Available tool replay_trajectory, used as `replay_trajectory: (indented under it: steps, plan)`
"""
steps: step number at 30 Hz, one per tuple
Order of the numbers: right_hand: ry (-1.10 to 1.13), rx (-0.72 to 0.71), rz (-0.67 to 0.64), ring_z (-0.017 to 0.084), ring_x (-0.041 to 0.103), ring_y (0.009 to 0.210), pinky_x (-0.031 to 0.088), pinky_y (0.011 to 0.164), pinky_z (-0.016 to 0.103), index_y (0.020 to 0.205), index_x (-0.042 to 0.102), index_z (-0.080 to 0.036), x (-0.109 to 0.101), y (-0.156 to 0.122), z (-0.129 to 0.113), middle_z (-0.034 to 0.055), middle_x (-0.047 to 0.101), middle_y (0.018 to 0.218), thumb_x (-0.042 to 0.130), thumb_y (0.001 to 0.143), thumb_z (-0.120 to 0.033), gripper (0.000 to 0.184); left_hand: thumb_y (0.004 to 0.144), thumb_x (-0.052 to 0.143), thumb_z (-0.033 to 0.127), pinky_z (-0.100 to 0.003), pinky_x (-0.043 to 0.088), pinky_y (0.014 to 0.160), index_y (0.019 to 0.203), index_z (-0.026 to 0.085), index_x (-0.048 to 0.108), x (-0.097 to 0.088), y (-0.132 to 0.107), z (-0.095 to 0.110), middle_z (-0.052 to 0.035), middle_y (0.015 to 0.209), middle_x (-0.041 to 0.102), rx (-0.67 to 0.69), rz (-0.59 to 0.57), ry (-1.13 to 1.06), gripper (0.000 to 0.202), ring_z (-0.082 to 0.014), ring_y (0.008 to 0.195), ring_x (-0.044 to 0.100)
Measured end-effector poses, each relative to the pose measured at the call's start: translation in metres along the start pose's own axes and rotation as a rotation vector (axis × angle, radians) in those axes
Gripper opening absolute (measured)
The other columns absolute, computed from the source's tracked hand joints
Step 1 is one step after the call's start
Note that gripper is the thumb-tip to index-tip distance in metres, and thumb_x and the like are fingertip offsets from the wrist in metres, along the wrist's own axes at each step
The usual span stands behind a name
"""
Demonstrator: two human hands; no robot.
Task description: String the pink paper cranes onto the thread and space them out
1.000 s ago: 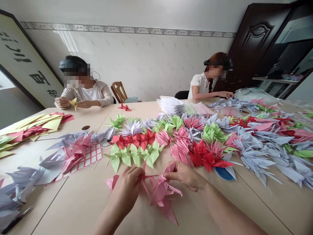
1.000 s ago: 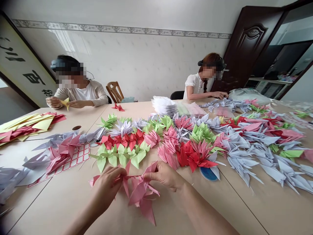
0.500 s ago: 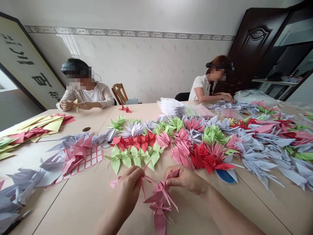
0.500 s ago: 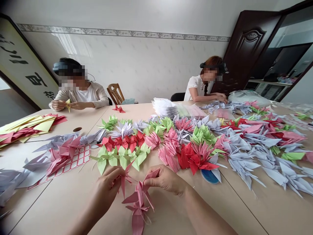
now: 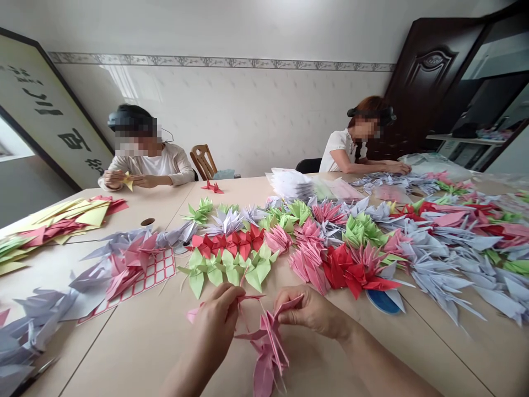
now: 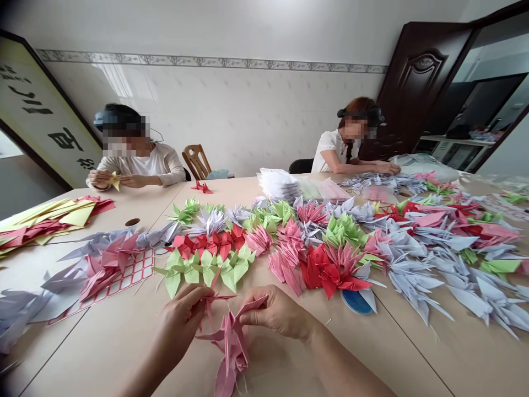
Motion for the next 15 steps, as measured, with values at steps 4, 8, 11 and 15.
replay_trajectory:
  steps: [4, 8, 11, 15]
  plan:
    - [0.043, -0.045, 0.077, 0.016, 0.065, 0.077, 0.048, 0.075, 0.027, 0.078, 0.071, -0.014, -0.005, 0.002, -0.003, 0.0040, 0.069, 0.076, 0.078, 0.073, -0.034, 0.022, 0.086, 0.038, 0.015, -0.028, 0.044, 0.065, 0.082, 0.021, 0.063, -0.003, -0.001, 0.003, -0.0034, 0.089, 0.064, 0.022, 0.005, 0.013, 0.026, -0.0175, 0.076, 0.062]
    - [0.057, -0.078, 0.067, 0.016, 0.065, 0.080, 0.048, 0.076, 0.027, 0.080, 0.072, -0.014, -0.005, 0.001, -0.005, 0.0044, 0.070, 0.079, 0.076, 0.075, -0.031, 0.018, 0.085, 0.038, 0.016, -0.028, 0.045, 0.065, 0.080, 0.021, 0.064, -0.003, -0.001, 0.004, -0.0041, 0.089, 0.065, 0.039, 0.019, 0.033, 0.027, -0.0181, 0.077, 0.062]
    - [0.054, -0.055, 0.001, 0.014, 0.064, 0.079, 0.048, 0.073, 0.025, 0.080, 0.072, -0.013, 0.000, -0.001, -0.004, 0.0048, 0.070, 0.082, 0.077, 0.075, -0.028, 0.017, 0.084, 0.039, 0.016, -0.029, 0.046, 0.065, 0.085, 0.021, 0.065, -0.004, 0.000, 0.004, -0.0044, 0.089, 0.066, 0.017, 0.031, 0.029, 0.027, -0.0185, 0.076, 0.063]
    - [0.019, -0.010, -0.039, 0.014, 0.064, 0.076, 0.048, 0.071, 0.024, 0.080, 0.073, -0.013, 0.005, -0.002, -0.001, 0.0048, 0.069, 0.080, 0.077, 0.074, -0.028, 0.017, 0.085, 0.040, 0.018, -0.029, 0.047, 0.064, 0.087, 0.020, 0.066, -0.005, 0.002, 0.003, -0.0050, 0.088, 0.067, 0.007, 0.045, 0.011, 0.027, -0.0188, 0.076, 0.063]
Point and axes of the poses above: each hand's wrist, its own y-axis towards the middle knuckle, its own x-axis out of the palm, z = x × y, the point moved 4 cm from there along y, towards the middle knuckle
